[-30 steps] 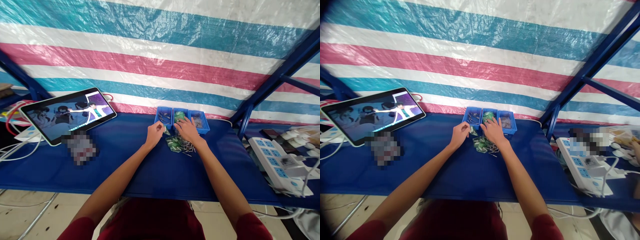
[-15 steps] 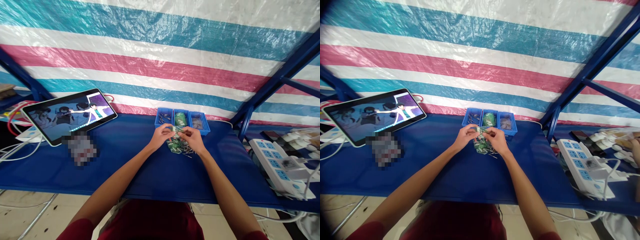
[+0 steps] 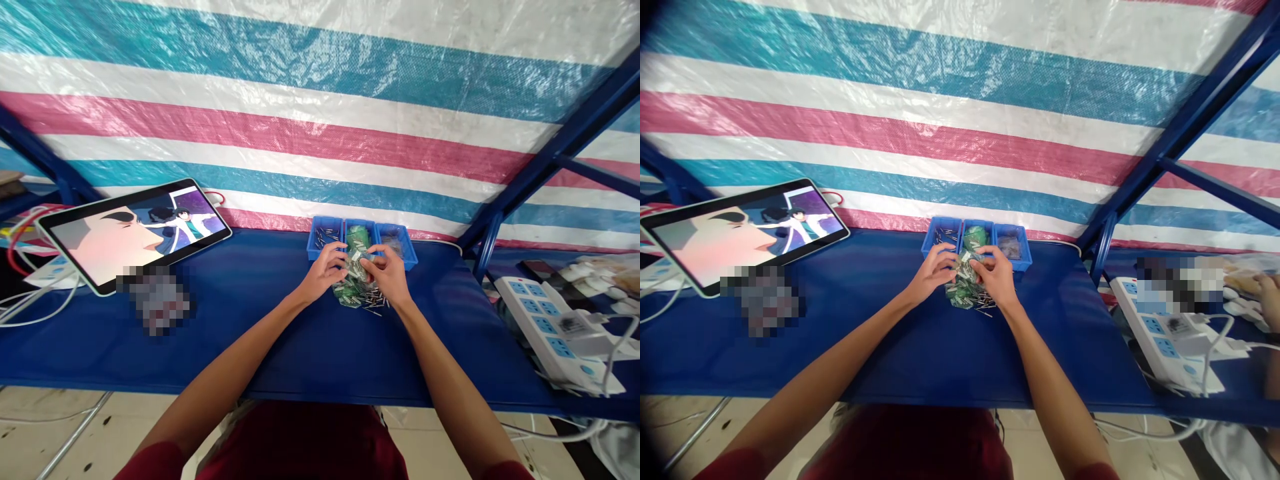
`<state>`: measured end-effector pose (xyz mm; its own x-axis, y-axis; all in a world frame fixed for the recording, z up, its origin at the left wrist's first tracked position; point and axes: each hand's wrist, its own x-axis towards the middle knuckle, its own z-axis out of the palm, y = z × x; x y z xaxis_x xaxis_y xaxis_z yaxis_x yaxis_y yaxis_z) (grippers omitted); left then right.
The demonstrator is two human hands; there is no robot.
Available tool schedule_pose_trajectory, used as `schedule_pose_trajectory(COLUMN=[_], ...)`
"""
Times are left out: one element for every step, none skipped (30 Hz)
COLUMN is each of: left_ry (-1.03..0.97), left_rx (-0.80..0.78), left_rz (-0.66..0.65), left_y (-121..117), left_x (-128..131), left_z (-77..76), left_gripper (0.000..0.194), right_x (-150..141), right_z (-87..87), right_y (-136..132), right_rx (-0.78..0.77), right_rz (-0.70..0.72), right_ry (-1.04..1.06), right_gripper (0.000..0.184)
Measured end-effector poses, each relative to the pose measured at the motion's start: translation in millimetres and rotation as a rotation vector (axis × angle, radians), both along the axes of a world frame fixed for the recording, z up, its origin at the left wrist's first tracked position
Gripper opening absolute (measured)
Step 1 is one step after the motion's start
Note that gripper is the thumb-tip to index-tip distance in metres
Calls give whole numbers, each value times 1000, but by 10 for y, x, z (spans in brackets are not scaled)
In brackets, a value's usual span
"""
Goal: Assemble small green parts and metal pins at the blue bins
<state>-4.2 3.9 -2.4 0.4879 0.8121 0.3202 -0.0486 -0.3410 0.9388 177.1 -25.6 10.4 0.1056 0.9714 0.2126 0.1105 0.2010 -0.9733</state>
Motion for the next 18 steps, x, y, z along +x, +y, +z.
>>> schedule_pose_trajectory(left_ry=[26,65,108,147,178,199,209,209,206,203,199,196,193,192,188,179,164,142], left_rx=[51,111,173,227,266,289,299,299,296,292,288,278,260,229,184,126,64,4], left_rz=[3,14,38,72,116,162,205,243,273,295,309,315,316,309,290,264,232,198], left_y=[1,1,0,1,2,5,11,18,28,38,48,56,62,64,62,58,51,43], left_x=[-7,-13,-19,-23,-27,-30,-34,-38,-42,-45,-47,-47,-45,-42,-36,-29,-21,-12], left_z=[8,17,25,33,39,44,49,52,54,56,57,58,57,55,52,47,42,37], left_gripper=[54,50,43,34,26,22,22,24,26,28,29,30,30,31,32,33,33,34], right_x=[-3,-10,-18,-29,-38,-47,-53,-56,-58,-57,-56,-54,-53,-53,-53,-54,-56,-59], right_z=[7,12,14,14,12,9,6,3,0,-1,-3,-6,-9,-13,-18,-24,-29,-33], right_y=[0,0,1,2,2,0,-3,-8,-15,-24,-33,-43,-53,-62,-68,-73,-76,-76], right_rx=[-10,-21,-31,-38,-40,-32,-13,17,56,98,136,166,190,212,235,264,297,330], right_rz=[6,23,42,59,73,82,84,82,78,74,72,76,85,97,113,130,139,138], right_ry=[23,40,53,60,61,53,39,14,-19,-61,-106,-149,-187,-221,-253,-289,-325,-358], right_gripper=[39,40,40,39,38,38,38,38,38,36,34,33,34,39,42,44,42,39])
